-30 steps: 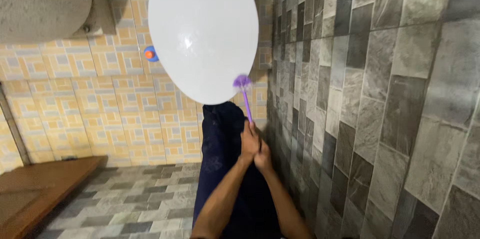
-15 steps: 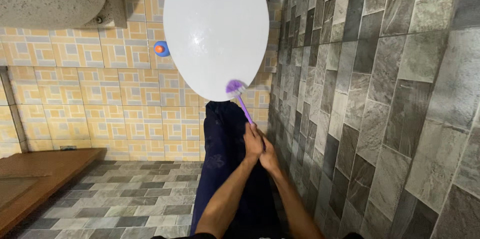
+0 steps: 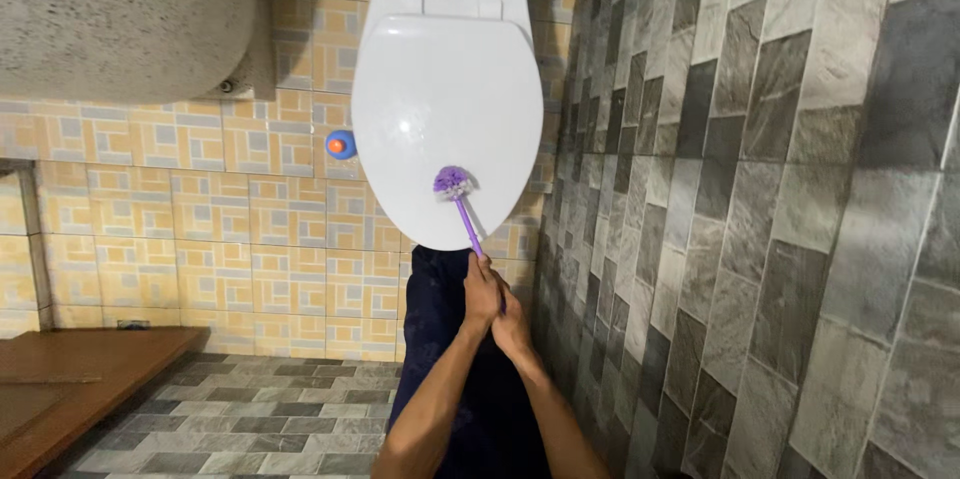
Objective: The person cleans the toilet seat and lid using a purple toilet brush and a handheld bidet sprayer. They scrub the surfaces and rinse them with water, then wipe the seat with their hand. Finally, they flush the toilet and place a pink scoop and a green basket on the tank.
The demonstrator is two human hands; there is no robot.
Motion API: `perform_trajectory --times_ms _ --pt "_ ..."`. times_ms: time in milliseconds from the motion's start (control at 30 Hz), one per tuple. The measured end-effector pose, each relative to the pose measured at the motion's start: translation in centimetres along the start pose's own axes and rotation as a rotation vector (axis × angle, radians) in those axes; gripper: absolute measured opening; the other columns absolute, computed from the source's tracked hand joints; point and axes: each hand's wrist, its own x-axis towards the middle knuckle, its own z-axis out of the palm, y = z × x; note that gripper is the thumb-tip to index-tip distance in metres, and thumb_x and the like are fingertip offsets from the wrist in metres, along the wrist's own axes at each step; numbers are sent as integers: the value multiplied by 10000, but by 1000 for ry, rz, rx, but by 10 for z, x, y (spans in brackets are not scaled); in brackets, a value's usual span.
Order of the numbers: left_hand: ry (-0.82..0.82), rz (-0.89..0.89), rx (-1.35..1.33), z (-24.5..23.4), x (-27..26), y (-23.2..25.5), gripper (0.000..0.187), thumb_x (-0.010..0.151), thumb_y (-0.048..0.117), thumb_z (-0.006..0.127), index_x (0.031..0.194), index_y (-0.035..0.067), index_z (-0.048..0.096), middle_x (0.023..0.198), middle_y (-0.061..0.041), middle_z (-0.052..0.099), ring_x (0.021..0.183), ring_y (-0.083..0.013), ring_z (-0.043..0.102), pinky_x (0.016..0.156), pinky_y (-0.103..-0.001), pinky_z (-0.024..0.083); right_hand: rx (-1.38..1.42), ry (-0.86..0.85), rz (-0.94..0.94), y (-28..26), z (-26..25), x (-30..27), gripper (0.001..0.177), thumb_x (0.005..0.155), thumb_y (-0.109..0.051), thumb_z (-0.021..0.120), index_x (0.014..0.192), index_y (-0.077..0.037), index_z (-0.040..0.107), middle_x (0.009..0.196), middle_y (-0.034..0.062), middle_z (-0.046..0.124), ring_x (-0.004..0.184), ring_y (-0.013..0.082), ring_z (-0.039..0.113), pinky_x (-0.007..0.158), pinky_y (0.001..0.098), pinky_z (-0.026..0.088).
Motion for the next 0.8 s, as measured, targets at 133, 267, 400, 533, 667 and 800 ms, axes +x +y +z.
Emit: perform_trajectory --times_ms 133,267,400,533,667,800 --pt "83 133 26 6 48 6 354 1102 351 376 1099 28 522 920 -288 683 874 -526 632 692 -564 487 -103 57 -135 -14 1 49 456 1015 -193 504 1455 -80 541 1422 187 623 1348 297 560 1118 388 410" --pt "97 148 -24 7 127 52 298 1019 277 416 1130 23 525 852 -303 659 796 -499 660 719 -543 502 -154 26 -83 -61 -2 123 432 1029 -269 495 1416 -99 583 1277 192 709 1209 300 669 1003 393 504" --pt "71 68 -94 10 164 92 359 1082 340 386 1071 17 542 902 -278 690 840 -477 685 760 -523 517 -153 63 -172 -101 -9 156 489 969 -217 515 1436 -85 571 1284 209 703 1209 302 659 1006 388 498" --pt "66 40 -89 8 147 96 393 1079 383 379 1087 42 574 948 -264 704 905 -462 681 801 -511 510 -251 88 -75 -125 -9 141 462 993 -236 530 1448 -155 560 1343 186 659 1254 308 608 1015 393 468" --pt "35 15 -115 -3 177 119 427 1076 424 375 1142 52 575 929 -239 701 877 -408 686 802 -491 520 -305 70 54 -166 -1 162 451 1032 -262 481 1480 -248 534 1329 154 675 1203 313 665 989 398 507" --pt "-9 -16 -232 -14 244 164 411 1085 405 418 1143 53 621 867 -159 692 787 -274 663 746 -437 541 -535 91 -8 -215 -5 223 401 1068 -285 477 1459 -274 567 1332 135 663 1190 347 643 997 406 488"
